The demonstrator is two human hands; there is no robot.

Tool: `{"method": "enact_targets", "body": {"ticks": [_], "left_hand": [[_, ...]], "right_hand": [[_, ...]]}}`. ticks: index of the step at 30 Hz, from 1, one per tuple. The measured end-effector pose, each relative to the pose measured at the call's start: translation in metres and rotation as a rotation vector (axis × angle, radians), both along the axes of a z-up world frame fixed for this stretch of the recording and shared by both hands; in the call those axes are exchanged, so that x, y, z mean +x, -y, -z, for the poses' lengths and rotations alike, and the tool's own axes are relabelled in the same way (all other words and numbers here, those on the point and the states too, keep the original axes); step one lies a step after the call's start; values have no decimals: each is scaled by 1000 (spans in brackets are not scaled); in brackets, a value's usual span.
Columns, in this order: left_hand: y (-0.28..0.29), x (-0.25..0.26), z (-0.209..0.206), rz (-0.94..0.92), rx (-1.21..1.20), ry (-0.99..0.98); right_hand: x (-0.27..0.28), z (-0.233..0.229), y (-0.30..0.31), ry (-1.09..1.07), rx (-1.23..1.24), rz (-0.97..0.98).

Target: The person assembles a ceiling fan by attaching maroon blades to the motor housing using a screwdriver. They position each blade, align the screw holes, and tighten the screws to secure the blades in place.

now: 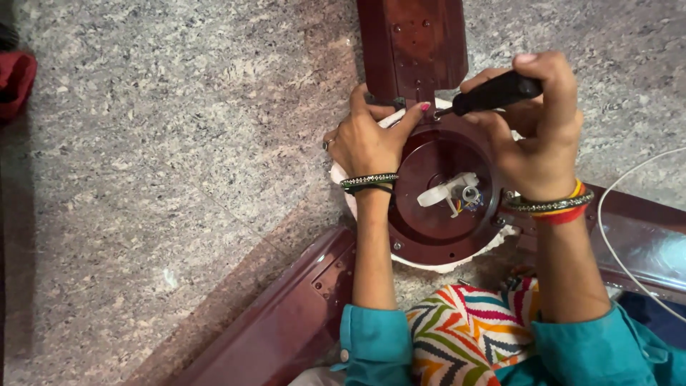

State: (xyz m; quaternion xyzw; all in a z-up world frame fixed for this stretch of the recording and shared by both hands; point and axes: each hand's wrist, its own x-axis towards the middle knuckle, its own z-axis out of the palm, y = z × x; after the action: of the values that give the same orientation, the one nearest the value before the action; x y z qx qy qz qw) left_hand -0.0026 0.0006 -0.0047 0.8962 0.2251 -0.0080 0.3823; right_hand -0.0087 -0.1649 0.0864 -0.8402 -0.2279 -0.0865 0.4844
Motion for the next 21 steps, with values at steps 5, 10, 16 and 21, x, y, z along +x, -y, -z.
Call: {"method": "enact_targets", "body": {"ticks": [5, 10, 16, 21], "left_hand": [[-1, 5, -3, 9, 14, -9], [-1, 3, -2, -1, -2, -44], [-1, 4, -4, 1, -6, -24], [-1, 2, -2, 2, -13, -11]], "right_hand": [[3, -7, -4, 60, -191, 40], [1, -7, -5, 131, -200, 68], [1, -2, -4, 261, -336, 148], [-3, 5, 4, 110, -164, 204]]}}
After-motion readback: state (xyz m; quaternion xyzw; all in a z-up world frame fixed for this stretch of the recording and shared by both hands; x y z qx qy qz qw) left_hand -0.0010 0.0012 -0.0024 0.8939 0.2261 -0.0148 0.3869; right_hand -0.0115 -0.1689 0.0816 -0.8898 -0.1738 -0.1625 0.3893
